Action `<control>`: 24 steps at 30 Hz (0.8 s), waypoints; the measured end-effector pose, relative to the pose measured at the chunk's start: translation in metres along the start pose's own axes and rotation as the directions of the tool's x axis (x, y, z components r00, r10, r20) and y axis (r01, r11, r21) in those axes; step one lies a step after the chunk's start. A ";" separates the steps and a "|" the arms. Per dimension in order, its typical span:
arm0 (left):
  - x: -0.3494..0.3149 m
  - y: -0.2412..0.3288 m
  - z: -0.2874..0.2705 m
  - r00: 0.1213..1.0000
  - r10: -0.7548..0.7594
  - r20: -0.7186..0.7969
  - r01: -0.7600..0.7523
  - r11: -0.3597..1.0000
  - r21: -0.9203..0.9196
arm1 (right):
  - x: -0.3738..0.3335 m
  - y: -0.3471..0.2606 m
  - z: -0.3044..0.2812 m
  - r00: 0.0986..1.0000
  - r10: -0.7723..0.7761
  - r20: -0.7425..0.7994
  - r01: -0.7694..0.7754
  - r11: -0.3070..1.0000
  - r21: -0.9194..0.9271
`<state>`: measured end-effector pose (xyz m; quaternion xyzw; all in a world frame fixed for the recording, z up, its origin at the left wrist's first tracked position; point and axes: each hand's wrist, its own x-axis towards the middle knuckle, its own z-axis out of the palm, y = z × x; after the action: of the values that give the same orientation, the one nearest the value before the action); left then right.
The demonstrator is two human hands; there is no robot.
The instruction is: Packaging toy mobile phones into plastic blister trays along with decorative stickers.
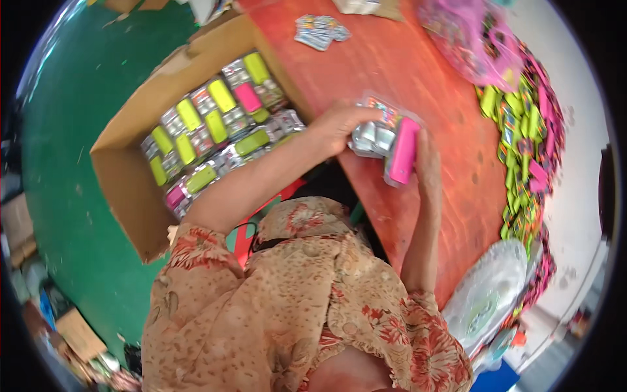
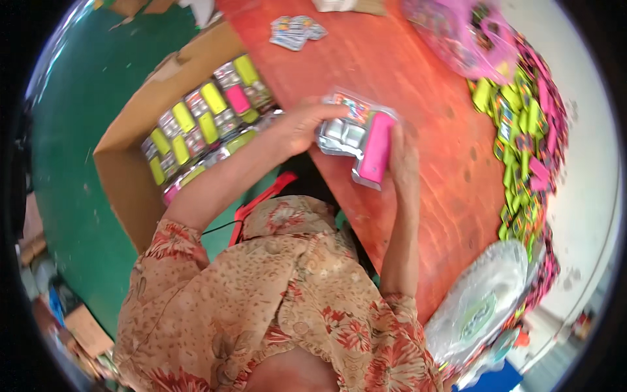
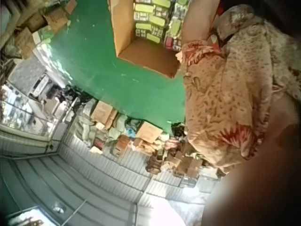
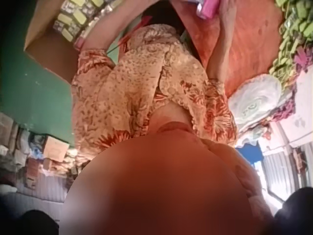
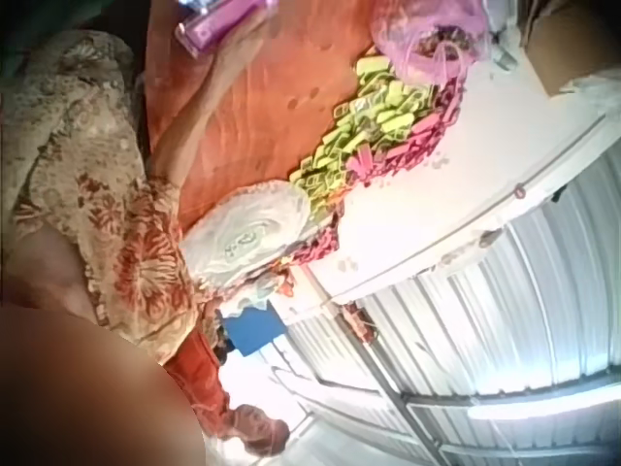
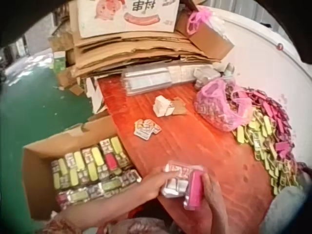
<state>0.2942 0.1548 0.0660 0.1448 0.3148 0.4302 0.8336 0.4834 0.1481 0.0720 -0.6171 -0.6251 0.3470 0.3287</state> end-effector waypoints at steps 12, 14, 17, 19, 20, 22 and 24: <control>-0.124 0.060 -0.100 0.968 0.208 -0.141 -0.194 0.975 0.108 | -0.014 -0.071 0.125 0.924 -0.090 0.371 0.031 0.986 0.161; -0.152 0.063 -0.135 0.959 0.212 -0.188 -0.186 0.972 0.146 | -0.022 -0.109 0.145 0.812 -0.028 0.583 -0.059 0.990 0.130; -0.186 0.064 -0.159 0.921 0.213 -0.326 -0.215 0.976 0.033 | -0.027 -0.103 0.197 0.737 -0.012 0.676 -0.092 0.989 0.118; -0.207 0.065 -0.180 0.922 0.139 -0.362 -0.156 0.988 -0.016 | -0.033 -0.105 0.226 0.696 -0.011 0.718 -0.128 0.982 0.139; -0.214 0.068 -0.187 0.914 0.113 -0.391 -0.129 0.992 -0.013 | -0.036 -0.104 0.237 0.696 -0.025 0.717 -0.068 0.993 0.101; -0.224 0.070 -0.205 0.912 0.153 -0.381 -0.160 0.987 0.014 | -0.045 -0.117 0.251 0.629 0.025 0.777 -0.163 0.982 0.100; -0.235 0.063 -0.225 0.907 0.179 -0.382 -0.193 0.981 0.002 | -0.045 -0.118 0.267 0.518 0.084 0.851 -0.202 0.979 0.026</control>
<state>0.0069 -0.0047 0.0211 0.0731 0.4474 0.5332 0.7143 0.1961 0.0963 0.0264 -0.4001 -0.6303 0.6653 -0.0077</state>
